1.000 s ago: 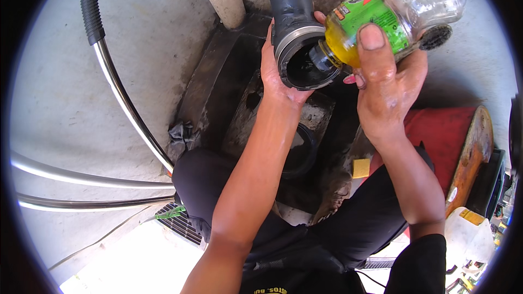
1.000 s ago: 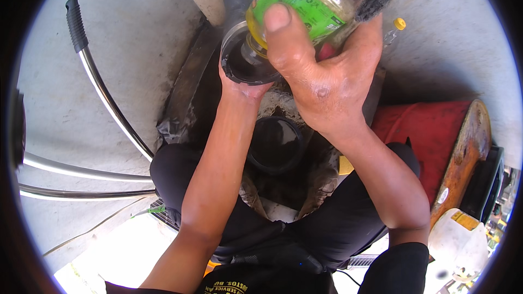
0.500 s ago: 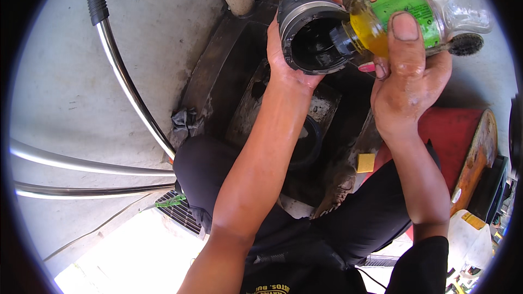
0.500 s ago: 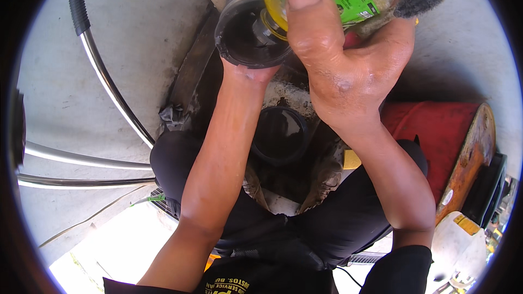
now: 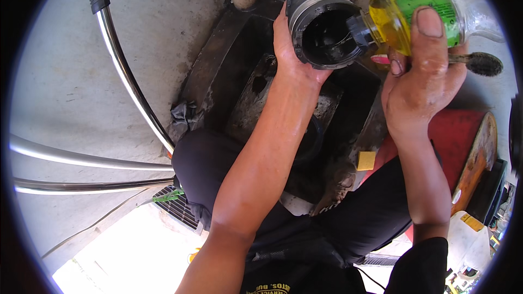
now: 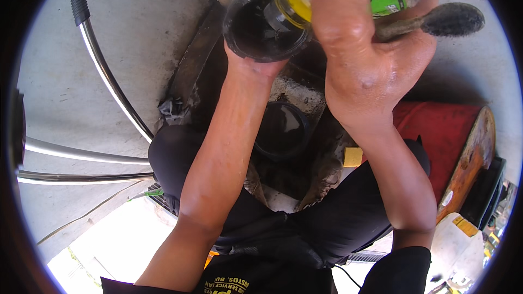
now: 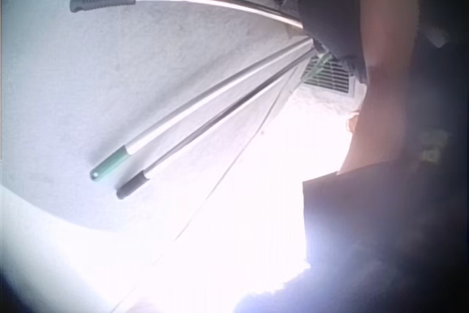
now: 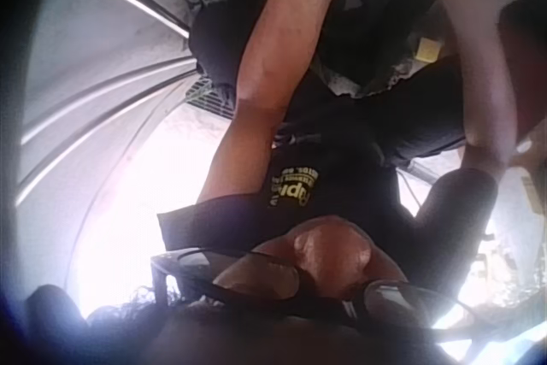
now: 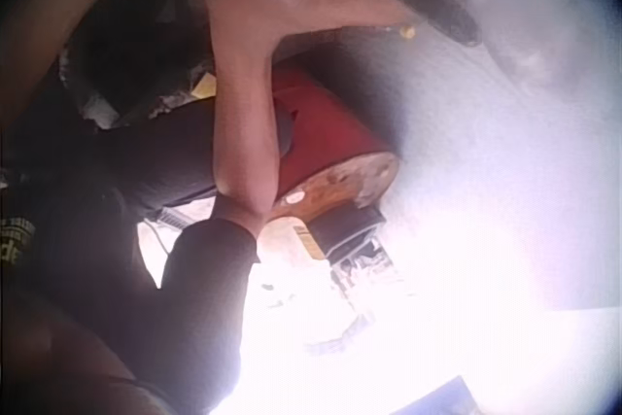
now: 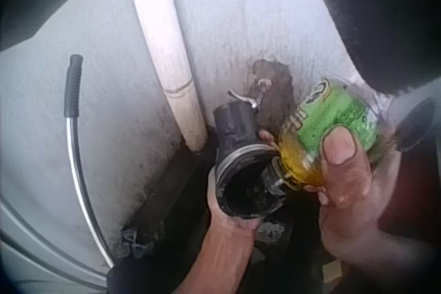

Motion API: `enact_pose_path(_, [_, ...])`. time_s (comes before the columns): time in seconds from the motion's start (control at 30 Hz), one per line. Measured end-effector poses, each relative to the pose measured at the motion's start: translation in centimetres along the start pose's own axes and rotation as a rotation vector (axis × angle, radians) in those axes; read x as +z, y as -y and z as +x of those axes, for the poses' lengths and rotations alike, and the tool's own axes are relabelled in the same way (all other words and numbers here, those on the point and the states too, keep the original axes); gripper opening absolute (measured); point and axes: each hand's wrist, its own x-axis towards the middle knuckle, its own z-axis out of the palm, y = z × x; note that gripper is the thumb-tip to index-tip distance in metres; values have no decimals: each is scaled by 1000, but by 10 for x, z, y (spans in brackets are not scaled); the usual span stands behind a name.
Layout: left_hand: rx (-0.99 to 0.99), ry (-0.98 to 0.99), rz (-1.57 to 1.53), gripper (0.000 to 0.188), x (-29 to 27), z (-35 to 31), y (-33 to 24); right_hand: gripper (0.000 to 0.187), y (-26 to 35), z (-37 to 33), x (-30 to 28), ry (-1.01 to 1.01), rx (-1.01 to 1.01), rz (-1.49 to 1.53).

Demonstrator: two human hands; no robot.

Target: The person scrubs the inside and outside of a black pipe fitting with a toothbrush and liquid soap, then rinses it under running water from a tap. The person repeats the scrubbing and rinsing cycle multiple times.

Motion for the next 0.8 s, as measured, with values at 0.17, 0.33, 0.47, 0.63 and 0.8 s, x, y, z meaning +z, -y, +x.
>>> enact_pose_path(0.17, [28,-188,179,54,1,0,7,22,7,11,1,21,91,134])
enact_pose_path(0.33, [26,-333,407,47,-11,2,17,29,22,24,4,-10,398,206])
enact_pose_path(0.47, [-91,-308,269,55,-12,0,15,25,6,25,-7,60,282,181])
enact_pose_path(0.63, [-141,-304,274,55,-5,2,19,24,-14,29,-18,143,37,-11])
enact_pose_path(0.8, [-114,-377,286,55,-5,2,20,27,8,34,-9,33,406,193])
